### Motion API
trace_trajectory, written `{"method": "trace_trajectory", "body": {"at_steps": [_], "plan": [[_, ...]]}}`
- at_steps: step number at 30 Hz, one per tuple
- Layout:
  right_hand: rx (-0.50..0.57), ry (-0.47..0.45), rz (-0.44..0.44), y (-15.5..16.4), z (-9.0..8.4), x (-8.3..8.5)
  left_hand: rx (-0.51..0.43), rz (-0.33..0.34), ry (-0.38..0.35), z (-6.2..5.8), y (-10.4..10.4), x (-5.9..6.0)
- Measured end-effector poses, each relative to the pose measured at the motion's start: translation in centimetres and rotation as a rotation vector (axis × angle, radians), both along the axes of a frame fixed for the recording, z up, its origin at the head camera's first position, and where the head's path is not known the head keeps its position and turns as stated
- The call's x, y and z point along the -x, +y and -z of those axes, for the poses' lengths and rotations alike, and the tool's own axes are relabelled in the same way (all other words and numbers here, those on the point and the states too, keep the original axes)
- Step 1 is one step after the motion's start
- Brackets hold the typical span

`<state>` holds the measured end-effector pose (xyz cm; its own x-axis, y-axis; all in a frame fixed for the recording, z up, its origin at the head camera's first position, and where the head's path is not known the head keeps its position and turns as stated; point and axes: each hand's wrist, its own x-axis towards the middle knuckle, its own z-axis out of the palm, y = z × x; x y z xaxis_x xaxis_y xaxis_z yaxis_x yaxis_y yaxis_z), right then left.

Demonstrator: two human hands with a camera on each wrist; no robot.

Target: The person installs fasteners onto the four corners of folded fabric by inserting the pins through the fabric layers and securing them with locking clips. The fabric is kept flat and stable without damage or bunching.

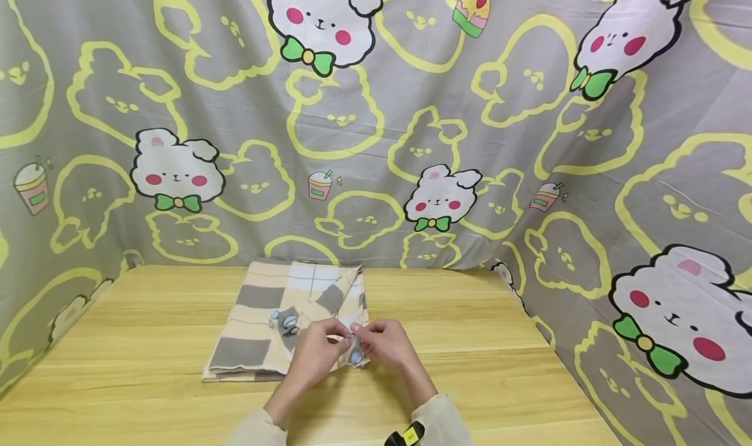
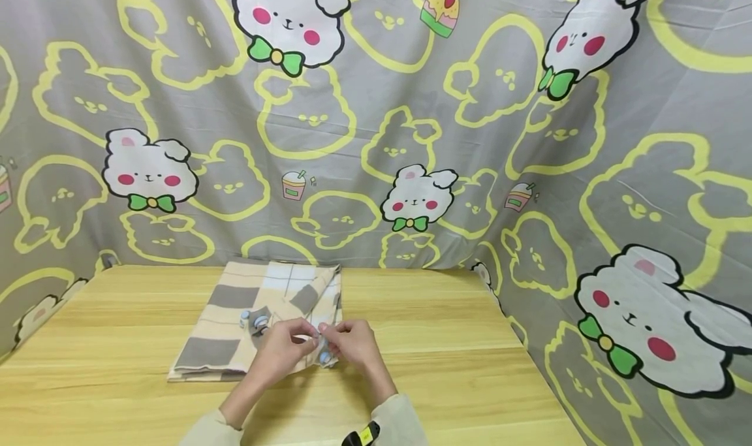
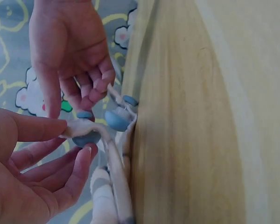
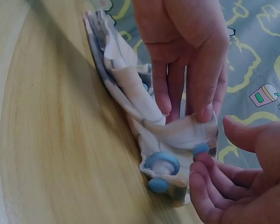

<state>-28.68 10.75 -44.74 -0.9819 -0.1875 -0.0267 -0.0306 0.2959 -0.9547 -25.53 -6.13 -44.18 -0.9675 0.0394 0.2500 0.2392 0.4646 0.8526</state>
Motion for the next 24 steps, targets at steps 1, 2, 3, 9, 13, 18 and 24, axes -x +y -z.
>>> {"method": "trace_trajectory", "body": {"at_steps": [1, 2, 3, 9, 13, 18, 24], "plan": [[-0.004, 0.004, -0.005, 0.00, -0.02, -0.04, 0.006, 0.004, -0.002, 0.01, 0.05, -0.02], [-0.007, 0.006, -0.009, 0.02, 0.02, -0.02, 0.009, 0.009, -0.003, 0.02, 0.09, -0.06], [-0.009, 0.007, -0.011, 0.04, 0.05, -0.01, 0.012, 0.011, -0.003, 0.04, 0.14, -0.08], [-0.012, 0.021, -0.032, 0.30, 0.15, 0.04, 0.019, -0.012, 0.024, 0.16, 0.37, 0.01], [-0.026, 0.020, -0.049, 0.44, -0.02, -0.02, -0.014, -0.018, 0.021, 0.30, 0.55, 0.10], [-0.040, 0.018, -0.056, 0.54, -0.15, -0.25, -0.040, 0.006, 0.000, 0.42, 0.70, 0.06], [-0.065, 0.015, -0.036, 0.46, 0.03, -0.31, -0.039, 0.008, -0.028, -0.15, -0.13, 0.13]]}}
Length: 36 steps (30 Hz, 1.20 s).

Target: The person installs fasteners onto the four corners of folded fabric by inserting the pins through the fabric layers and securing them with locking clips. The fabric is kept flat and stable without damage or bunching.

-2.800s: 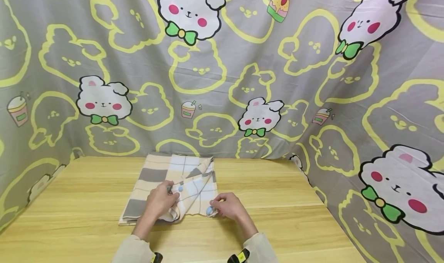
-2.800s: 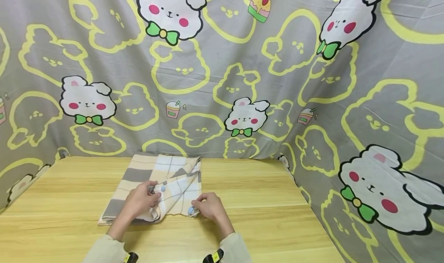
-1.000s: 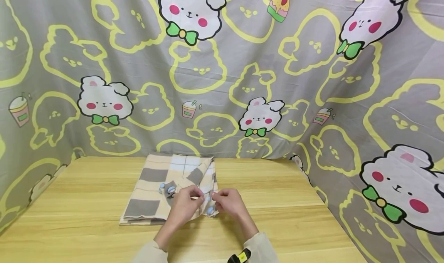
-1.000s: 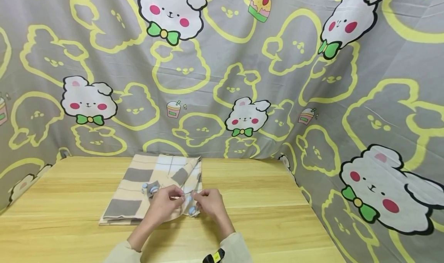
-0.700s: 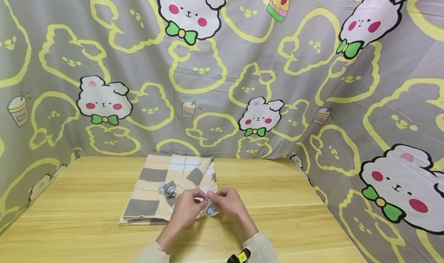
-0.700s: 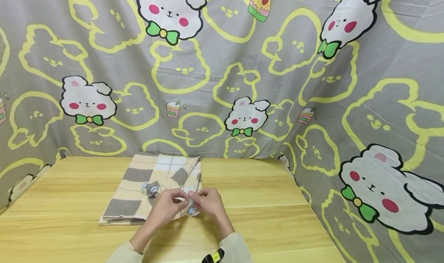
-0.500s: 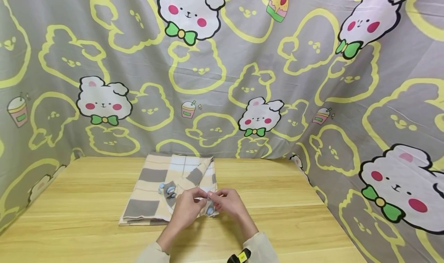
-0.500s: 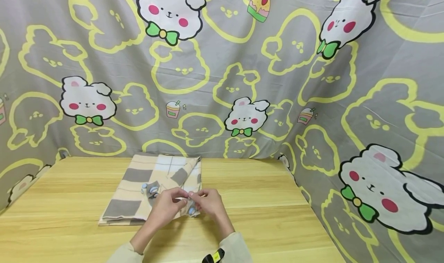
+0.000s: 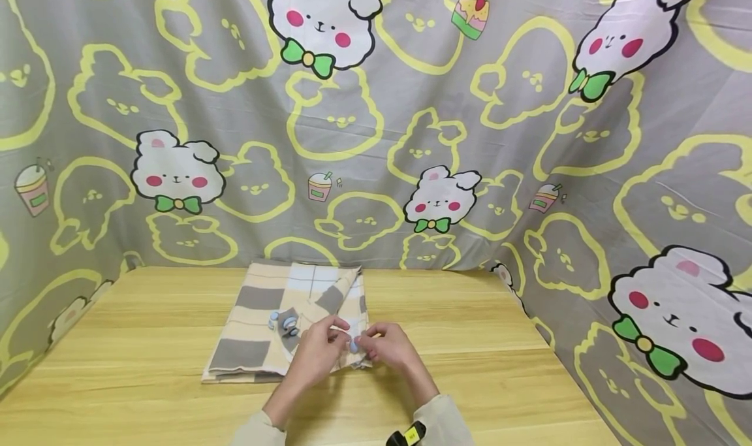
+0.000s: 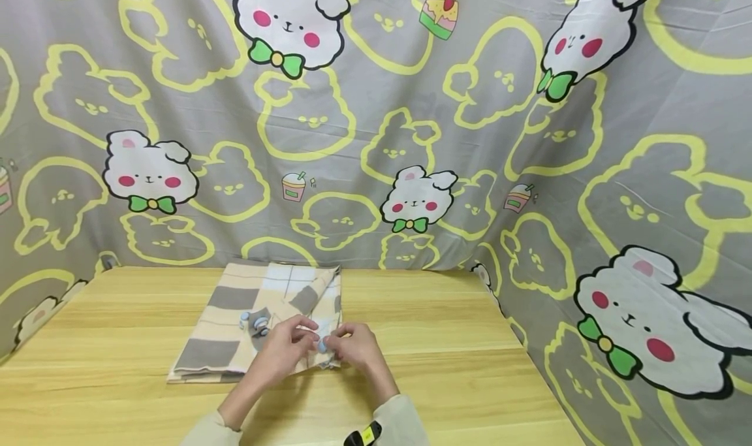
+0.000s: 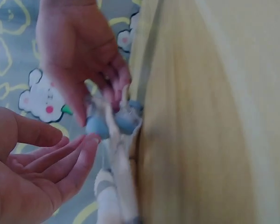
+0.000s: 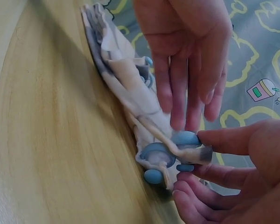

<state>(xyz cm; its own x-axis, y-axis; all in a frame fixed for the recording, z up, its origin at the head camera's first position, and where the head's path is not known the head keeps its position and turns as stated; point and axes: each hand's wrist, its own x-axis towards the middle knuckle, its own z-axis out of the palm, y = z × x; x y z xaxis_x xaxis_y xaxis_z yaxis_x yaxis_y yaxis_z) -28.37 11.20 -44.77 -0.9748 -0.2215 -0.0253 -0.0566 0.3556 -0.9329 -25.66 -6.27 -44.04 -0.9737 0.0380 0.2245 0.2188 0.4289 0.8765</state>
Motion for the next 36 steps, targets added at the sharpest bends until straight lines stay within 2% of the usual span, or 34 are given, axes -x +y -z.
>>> {"method": "trace_trajectory", "body": {"at_steps": [3, 5, 7, 9, 13, 15, 17, 20, 24, 27, 32, 36], "plan": [[-0.004, -0.010, 0.005, 0.0, 0.1, 0.0, 0.078, -0.111, 0.041, -0.5, -1.7, 0.4], [-0.002, -0.013, 0.002, 0.0, 0.1, 0.0, 0.166, -0.206, 0.067, -0.7, -3.3, 0.8], [-0.001, -0.017, -0.001, 0.0, 0.1, 0.0, 0.255, -0.269, 0.071, -0.8, -5.1, 1.1], [-0.001, -0.019, -0.003, 0.1, 0.0, -0.1, 0.332, -0.282, 0.040, -0.8, -6.8, 1.3], [-0.009, -0.021, -0.005, 0.1, -0.1, -0.3, 0.428, -0.213, -0.062, -0.6, -8.7, 1.3], [-0.014, -0.022, -0.003, 0.1, -0.1, -0.3, 0.460, -0.196, -0.085, -0.5, -9.1, 1.3], [-0.014, -0.023, -0.002, 0.1, -0.1, -0.3, 0.493, -0.201, -0.083, -0.3, -9.2, 1.3], [-0.021, -0.018, 0.003, 0.0, -0.1, -0.3, 0.528, -0.230, -0.043, 0.0, -9.3, 1.4], [-0.030, 0.001, 0.007, -0.2, -0.1, -0.2, 0.530, -0.258, 0.017, 0.5, -9.5, 1.6], [-0.031, 0.013, 0.006, -0.3, 0.0, -0.2, 0.513, -0.282, 0.031, 0.8, -9.6, 1.6], [-0.034, 0.024, 0.009, -0.2, 0.1, -0.3, 0.439, -0.308, -0.009, 0.6, -9.5, 1.6], [-0.039, 0.035, 0.031, 0.0, -0.1, -0.2, 0.364, -0.329, -0.027, -0.2, -8.8, 1.6]]}}
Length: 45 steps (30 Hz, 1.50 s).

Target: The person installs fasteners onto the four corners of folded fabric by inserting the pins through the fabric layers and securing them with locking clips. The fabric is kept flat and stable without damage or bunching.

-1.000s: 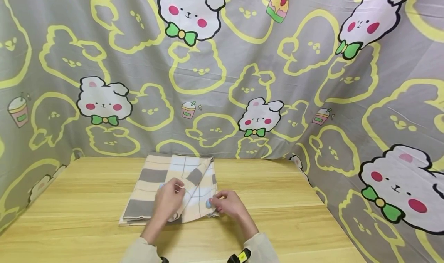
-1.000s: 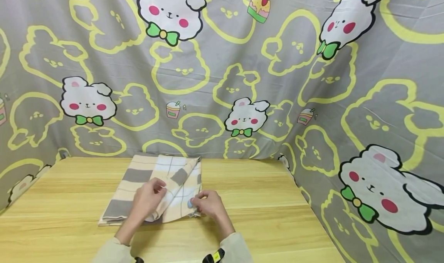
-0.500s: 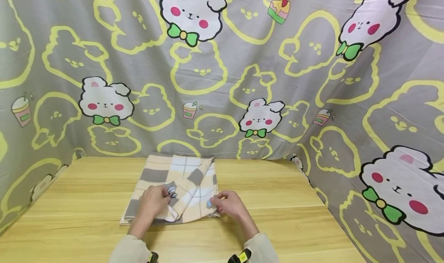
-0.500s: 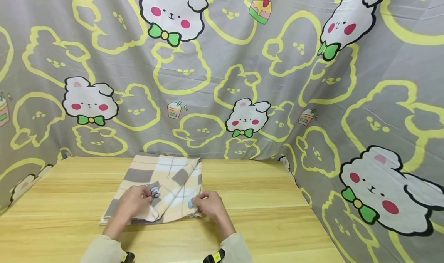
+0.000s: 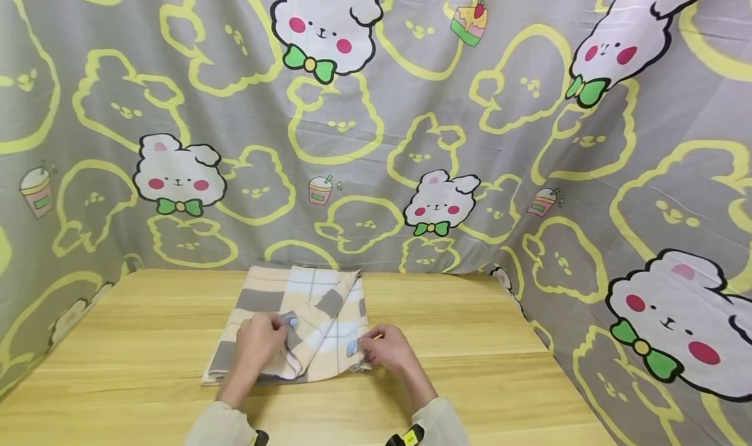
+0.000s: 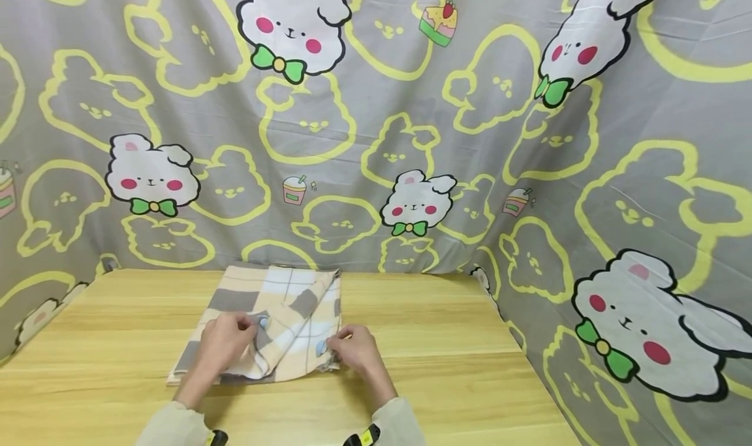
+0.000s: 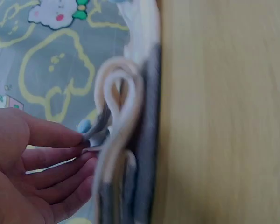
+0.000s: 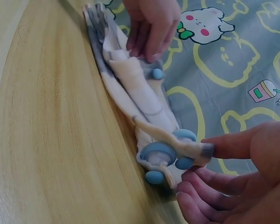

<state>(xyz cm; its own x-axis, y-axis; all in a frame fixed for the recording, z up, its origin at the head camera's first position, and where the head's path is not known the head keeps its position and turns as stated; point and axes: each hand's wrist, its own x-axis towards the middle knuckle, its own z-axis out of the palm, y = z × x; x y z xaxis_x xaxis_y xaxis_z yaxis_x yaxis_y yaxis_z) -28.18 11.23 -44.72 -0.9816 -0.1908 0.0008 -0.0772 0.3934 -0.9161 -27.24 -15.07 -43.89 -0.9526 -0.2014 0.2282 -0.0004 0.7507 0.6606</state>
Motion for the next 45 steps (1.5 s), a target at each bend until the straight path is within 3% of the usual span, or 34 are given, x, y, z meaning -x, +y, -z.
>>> {"method": "trace_trajectory", "body": {"at_steps": [7, 13, 20, 25, 33, 37, 45], "plan": [[-0.021, 0.033, 0.099, 0.0, -0.1, 0.1, -0.096, -0.012, 0.062, -1.1, 2.2, -0.4], [0.121, 0.013, 0.106, -0.3, -1.3, -0.1, -0.149, 0.013, 0.142, -2.1, 4.5, -1.1], [0.234, -0.029, 0.024, -0.7, -2.3, -0.2, -0.167, 0.121, 0.203, -1.9, 7.4, -1.7], [0.182, -0.065, -0.055, -0.9, -2.3, -0.2, -0.149, 0.212, 0.205, -1.1, 8.9, -2.1], [0.114, -0.050, -0.024, -0.5, -1.8, -0.3, -0.140, 0.318, 0.189, -0.5, 10.1, -2.7], [0.103, -0.045, -0.028, -0.3, -1.6, -0.3, -0.183, 0.319, 0.165, -0.4, 10.0, -2.6], [0.050, -0.027, -0.037, 0.0, -0.9, 0.0, -0.250, 0.234, 0.094, -0.4, 9.2, -2.4]]}}
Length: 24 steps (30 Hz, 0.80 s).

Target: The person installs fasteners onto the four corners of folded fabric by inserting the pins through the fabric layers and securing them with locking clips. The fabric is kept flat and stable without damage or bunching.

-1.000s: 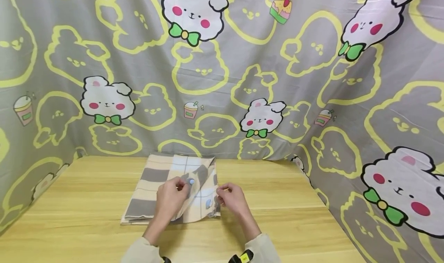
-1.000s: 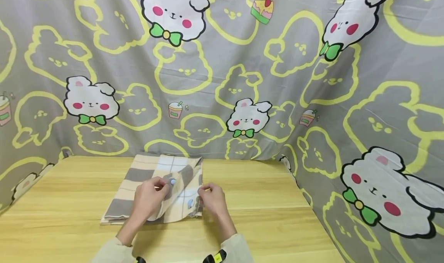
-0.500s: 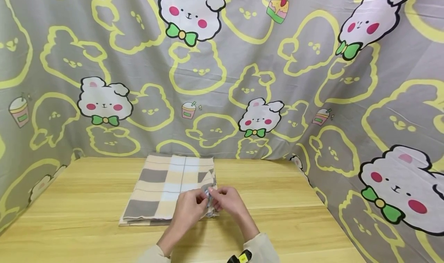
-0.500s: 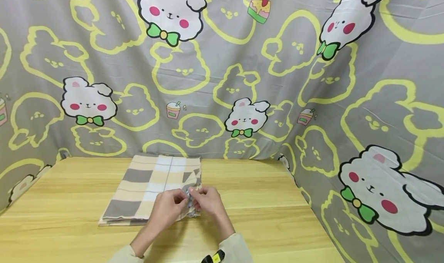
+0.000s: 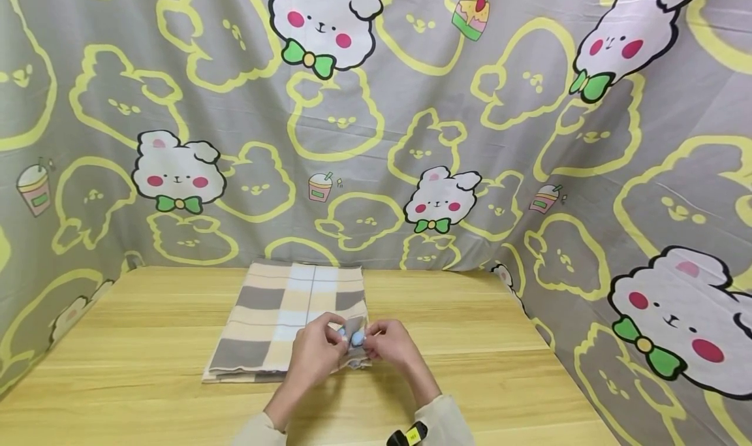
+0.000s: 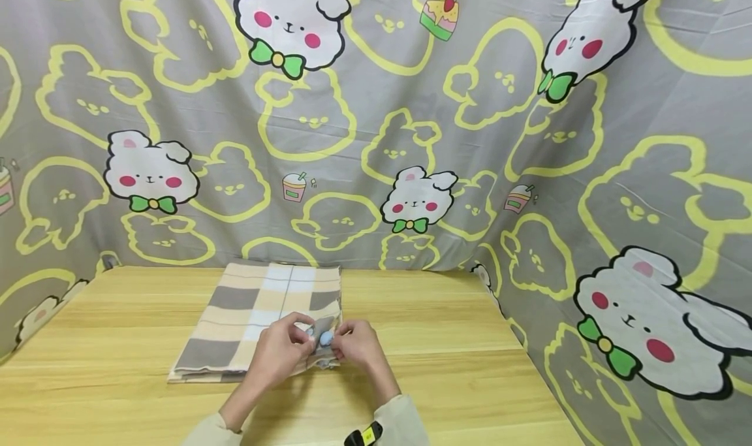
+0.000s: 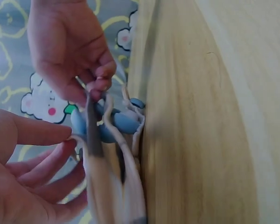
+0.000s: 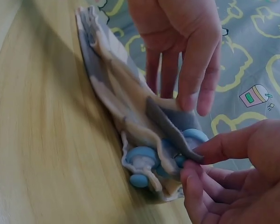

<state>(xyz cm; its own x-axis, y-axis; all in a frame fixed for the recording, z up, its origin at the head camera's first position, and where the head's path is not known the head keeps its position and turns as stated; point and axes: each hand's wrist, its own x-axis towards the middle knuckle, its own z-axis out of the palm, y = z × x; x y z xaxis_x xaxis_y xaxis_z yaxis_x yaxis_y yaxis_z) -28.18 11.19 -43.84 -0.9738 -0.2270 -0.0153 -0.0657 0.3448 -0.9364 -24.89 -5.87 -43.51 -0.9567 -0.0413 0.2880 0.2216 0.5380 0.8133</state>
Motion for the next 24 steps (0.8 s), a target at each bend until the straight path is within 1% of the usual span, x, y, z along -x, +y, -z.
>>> {"method": "trace_trajectory", "body": {"at_steps": [6, 12, 15, 21, 24], "plan": [[-0.075, 0.001, -0.002, 0.28, 0.13, -0.04, -0.002, -0.004, -0.051, 0.03, -0.42, 0.30], [-0.117, 0.000, 0.031, 0.00, 0.38, -0.11, -0.005, 0.048, -0.117, 0.13, -0.61, 0.50], [-0.142, 0.001, 0.043, -0.11, 0.62, -0.13, -0.025, 0.073, -0.150, 0.20, -0.65, 0.45], [-0.169, 0.026, 0.036, -0.02, 0.77, -0.12, -0.048, 0.117, -0.130, 0.50, -0.67, 0.46], [-0.214, 0.048, 0.037, 0.18, 0.47, -0.11, -0.055, 0.136, -0.128, 0.57, -0.78, 0.49]]}}
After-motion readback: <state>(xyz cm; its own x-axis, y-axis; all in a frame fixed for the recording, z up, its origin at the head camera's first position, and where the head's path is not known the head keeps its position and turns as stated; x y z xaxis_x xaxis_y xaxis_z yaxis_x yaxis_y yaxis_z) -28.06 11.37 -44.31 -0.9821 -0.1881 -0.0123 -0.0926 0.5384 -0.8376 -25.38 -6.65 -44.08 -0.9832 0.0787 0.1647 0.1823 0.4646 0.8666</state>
